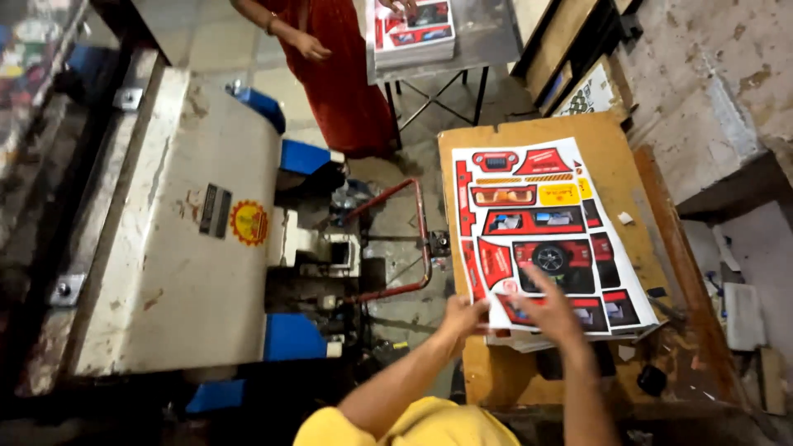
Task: Picking up printed sticker sheets, placing them on a processing board, and stacking finished sheets.
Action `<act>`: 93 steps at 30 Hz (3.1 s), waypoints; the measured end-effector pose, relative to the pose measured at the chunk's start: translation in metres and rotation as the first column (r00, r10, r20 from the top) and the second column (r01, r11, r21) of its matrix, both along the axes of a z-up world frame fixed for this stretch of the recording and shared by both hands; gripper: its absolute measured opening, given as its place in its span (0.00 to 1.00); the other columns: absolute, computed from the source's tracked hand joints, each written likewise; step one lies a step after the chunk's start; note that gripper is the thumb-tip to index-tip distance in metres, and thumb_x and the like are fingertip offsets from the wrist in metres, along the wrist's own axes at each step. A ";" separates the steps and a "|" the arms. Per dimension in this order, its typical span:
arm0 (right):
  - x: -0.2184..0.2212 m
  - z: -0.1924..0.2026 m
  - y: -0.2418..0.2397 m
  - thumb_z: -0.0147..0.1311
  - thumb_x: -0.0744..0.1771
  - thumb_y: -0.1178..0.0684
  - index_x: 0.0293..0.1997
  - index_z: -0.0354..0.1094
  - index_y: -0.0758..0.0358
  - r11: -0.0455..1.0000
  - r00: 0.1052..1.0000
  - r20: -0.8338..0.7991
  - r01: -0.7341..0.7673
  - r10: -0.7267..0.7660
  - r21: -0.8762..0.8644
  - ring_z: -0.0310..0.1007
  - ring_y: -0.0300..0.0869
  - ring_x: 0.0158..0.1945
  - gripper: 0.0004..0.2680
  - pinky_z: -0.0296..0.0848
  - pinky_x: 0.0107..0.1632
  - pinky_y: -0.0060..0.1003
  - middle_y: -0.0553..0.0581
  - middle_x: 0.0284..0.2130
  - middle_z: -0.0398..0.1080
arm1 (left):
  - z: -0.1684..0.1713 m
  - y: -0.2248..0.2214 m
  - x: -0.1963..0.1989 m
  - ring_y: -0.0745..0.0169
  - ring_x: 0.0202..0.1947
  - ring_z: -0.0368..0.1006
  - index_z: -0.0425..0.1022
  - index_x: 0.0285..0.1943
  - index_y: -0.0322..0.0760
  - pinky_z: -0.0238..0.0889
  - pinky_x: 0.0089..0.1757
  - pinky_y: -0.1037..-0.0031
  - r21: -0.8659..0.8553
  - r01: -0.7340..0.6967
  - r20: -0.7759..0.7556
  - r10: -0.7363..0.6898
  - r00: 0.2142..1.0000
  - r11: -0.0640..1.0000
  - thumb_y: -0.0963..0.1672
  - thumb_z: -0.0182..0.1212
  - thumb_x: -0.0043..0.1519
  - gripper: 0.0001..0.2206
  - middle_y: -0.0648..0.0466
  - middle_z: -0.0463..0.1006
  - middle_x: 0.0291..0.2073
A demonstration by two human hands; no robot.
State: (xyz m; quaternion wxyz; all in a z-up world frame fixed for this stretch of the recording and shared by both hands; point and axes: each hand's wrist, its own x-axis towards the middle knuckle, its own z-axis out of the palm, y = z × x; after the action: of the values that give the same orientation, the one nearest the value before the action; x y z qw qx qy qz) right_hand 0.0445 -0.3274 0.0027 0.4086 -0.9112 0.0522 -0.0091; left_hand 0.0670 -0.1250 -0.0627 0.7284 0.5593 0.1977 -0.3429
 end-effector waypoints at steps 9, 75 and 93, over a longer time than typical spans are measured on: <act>-0.031 -0.135 -0.074 0.56 0.70 0.47 0.60 0.65 0.67 0.717 0.890 -0.378 0.437 -0.256 0.544 0.68 0.48 0.39 0.15 0.63 0.39 0.41 0.59 0.41 0.68 | 0.102 0.074 0.024 0.72 0.29 0.74 0.79 0.45 0.30 0.73 0.32 0.76 -0.179 -0.040 0.453 0.119 0.884 0.983 0.44 0.62 0.65 0.09 0.59 0.78 0.30; -0.032 -0.029 -0.084 0.65 0.61 0.45 0.64 0.68 0.64 0.942 0.960 0.136 0.267 -0.243 -0.201 0.69 0.50 0.64 0.25 0.66 0.64 0.42 0.65 0.60 0.71 | 0.046 -0.040 -0.008 0.65 0.35 0.79 0.74 0.55 0.33 0.76 0.33 0.71 -0.157 0.015 0.330 0.038 0.943 0.988 0.40 0.50 0.68 0.10 0.52 0.81 0.38; 0.139 -0.010 0.272 0.49 0.69 0.58 0.70 0.63 0.62 0.581 0.984 -0.142 0.053 0.108 0.812 0.74 0.39 0.52 0.19 0.73 0.52 0.35 0.56 0.60 0.70 | 0.026 0.384 0.081 0.61 0.18 0.76 0.81 0.31 0.34 0.69 0.26 0.67 0.270 -0.615 0.443 0.472 0.762 0.741 0.46 0.63 0.61 0.11 0.53 0.80 0.20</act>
State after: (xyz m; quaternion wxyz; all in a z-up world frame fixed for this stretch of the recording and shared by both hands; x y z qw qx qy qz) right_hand 0.1833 -0.0551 -0.0077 0.7739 -0.6207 0.0723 0.1027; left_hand 0.1475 0.2594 -0.0368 0.6896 0.6628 0.2889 0.0407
